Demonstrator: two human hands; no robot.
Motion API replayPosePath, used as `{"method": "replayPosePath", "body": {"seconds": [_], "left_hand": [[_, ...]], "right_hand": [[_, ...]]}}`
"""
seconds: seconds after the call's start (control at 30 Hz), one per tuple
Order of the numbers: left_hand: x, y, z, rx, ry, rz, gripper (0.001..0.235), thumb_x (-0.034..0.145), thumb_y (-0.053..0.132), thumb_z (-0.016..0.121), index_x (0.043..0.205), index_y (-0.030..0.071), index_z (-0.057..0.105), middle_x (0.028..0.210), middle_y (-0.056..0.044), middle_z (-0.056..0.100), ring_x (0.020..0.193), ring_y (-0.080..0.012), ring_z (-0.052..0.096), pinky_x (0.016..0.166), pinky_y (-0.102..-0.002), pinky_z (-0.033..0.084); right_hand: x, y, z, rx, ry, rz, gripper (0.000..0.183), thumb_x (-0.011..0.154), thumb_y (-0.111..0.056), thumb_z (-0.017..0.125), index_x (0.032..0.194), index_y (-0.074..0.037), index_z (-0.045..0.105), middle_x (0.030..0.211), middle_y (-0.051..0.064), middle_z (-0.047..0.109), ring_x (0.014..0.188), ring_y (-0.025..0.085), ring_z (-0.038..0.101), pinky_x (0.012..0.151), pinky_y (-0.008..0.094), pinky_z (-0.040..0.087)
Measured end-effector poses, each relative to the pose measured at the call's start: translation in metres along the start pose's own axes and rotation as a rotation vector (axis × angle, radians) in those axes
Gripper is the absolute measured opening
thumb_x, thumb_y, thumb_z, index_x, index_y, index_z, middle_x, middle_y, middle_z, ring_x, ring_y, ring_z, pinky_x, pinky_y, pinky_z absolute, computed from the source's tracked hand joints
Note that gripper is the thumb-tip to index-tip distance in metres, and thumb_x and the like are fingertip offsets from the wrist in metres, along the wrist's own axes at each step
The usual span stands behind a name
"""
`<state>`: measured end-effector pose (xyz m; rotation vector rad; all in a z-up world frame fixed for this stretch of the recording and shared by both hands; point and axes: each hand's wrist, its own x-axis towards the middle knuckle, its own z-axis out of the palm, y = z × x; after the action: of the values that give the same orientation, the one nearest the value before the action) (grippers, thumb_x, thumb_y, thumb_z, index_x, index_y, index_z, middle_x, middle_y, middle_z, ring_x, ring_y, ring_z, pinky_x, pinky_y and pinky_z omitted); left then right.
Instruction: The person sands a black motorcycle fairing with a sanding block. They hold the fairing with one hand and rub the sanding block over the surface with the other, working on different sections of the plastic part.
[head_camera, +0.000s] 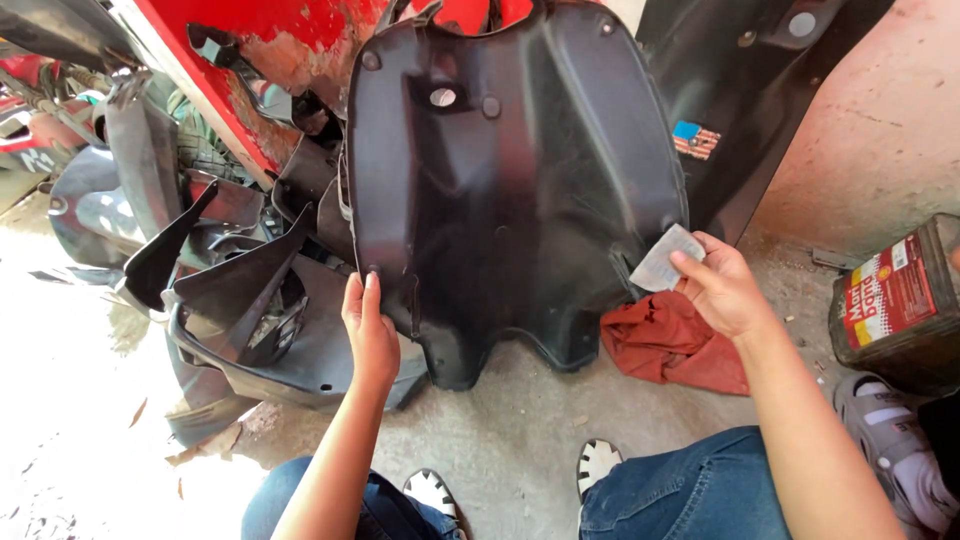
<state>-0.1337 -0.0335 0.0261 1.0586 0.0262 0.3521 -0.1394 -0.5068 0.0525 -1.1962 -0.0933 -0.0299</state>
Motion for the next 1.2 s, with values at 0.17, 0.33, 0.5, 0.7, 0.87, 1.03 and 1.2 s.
{"method": "replayPosePath", "body": {"seconds": [0.17, 0.33, 0.5, 0.7, 0.87, 1.03, 1.2], "left_hand": [[-0.027, -0.01, -0.017, 0.29, 0.013, 0.201, 0.023, 0.112, 0.024, 0.05, 0.124, 0.011, 0.064, 0.106, 0.004, 0.061, 0.084, -0.0086, 0.044, 0.076, -0.025, 0.034], [-0.043, -0.01, -0.037, -0.061, 0.046, -0.086, 0.048, 0.11, 0.046, 0.04, 0.129, 0.007, 0.062, 0.124, -0.004, 0.066, 0.113, -0.0151, 0.061, 0.102, -0.032, 0.044], [-0.038, 0.002, -0.067, 0.216, 0.055, -0.185, 0.054, 0.107, 0.05, 0.036, 0.134, 0.011, 0.061, 0.125, -0.004, 0.065, 0.115, -0.0163, 0.058, 0.102, -0.035, 0.041], [-0.014, 0.083, -0.006, 0.515, -0.229, 0.204, 0.056, 0.104, 0.029, 0.058, 0.15, 0.007, 0.037, 0.143, -0.013, 0.051, 0.127, -0.0222, 0.054, 0.106, -0.037, 0.044], [0.023, 0.12, 0.053, 0.614, -0.326, 0.323, 0.073, 0.099, 0.013, 0.066, 0.157, 0.007, 0.022, 0.151, -0.018, 0.043, 0.129, -0.0244, 0.054, 0.104, -0.037, 0.048], [0.045, 0.111, 0.07, 0.559, -0.426, 0.33, 0.067, 0.101, 0.009, 0.059, 0.16, 0.008, 0.026, 0.147, -0.02, 0.048, 0.127, -0.0258, 0.055, 0.107, -0.037, 0.045], [0.021, 0.13, 0.087, 0.817, -0.415, 0.647, 0.059, 0.107, 0.006, 0.054, 0.162, 0.005, 0.032, 0.155, -0.024, 0.05, 0.143, -0.0355, 0.049, 0.117, -0.041, 0.037]], "right_hand": [[-0.013, -0.008, -0.016, -0.122, -0.038, 0.12, 0.027, 0.096, -0.006, 0.065, 0.123, 0.0, 0.065, 0.114, 0.008, 0.072, 0.104, 0.02, 0.071, 0.094, 0.04, 0.057], [-0.03, -0.023, -0.025, -0.619, -0.292, 0.329, 0.028, 0.084, -0.005, 0.076, 0.112, 0.0, 0.076, 0.1, 0.004, 0.078, 0.092, 0.011, 0.07, 0.083, 0.031, 0.056], [-0.061, -0.022, -0.026, -0.755, -0.386, 0.388, 0.021, 0.082, -0.008, 0.081, 0.101, 0.0, 0.08, 0.089, 0.003, 0.079, 0.085, 0.009, 0.069, 0.076, 0.029, 0.056], [-0.088, -0.014, -0.026, -0.738, -0.343, 0.443, 0.014, 0.083, -0.009, 0.082, 0.091, 0.002, 0.078, 0.081, 0.001, 0.075, 0.076, 0.007, 0.064, 0.066, 0.028, 0.052], [-0.097, -0.006, -0.049, -0.752, -0.271, 0.482, 0.015, 0.086, -0.008, 0.08, 0.095, 0.001, 0.071, 0.076, 0.003, 0.069, 0.067, 0.012, 0.057, 0.058, 0.031, 0.044], [-0.122, -0.04, -0.029, -0.829, -0.133, 0.207, 0.017, 0.083, -0.008, 0.083, 0.087, 0.001, 0.068, 0.075, 0.001, 0.062, 0.07, 0.008, 0.059, 0.059, 0.026, 0.049], [-0.14, -0.072, 0.055, -0.791, 0.408, -0.421, 0.013, 0.093, -0.003, 0.075, 0.104, -0.004, 0.068, 0.102, 0.005, 0.072, 0.092, 0.009, 0.067, 0.08, 0.025, 0.056]]}}
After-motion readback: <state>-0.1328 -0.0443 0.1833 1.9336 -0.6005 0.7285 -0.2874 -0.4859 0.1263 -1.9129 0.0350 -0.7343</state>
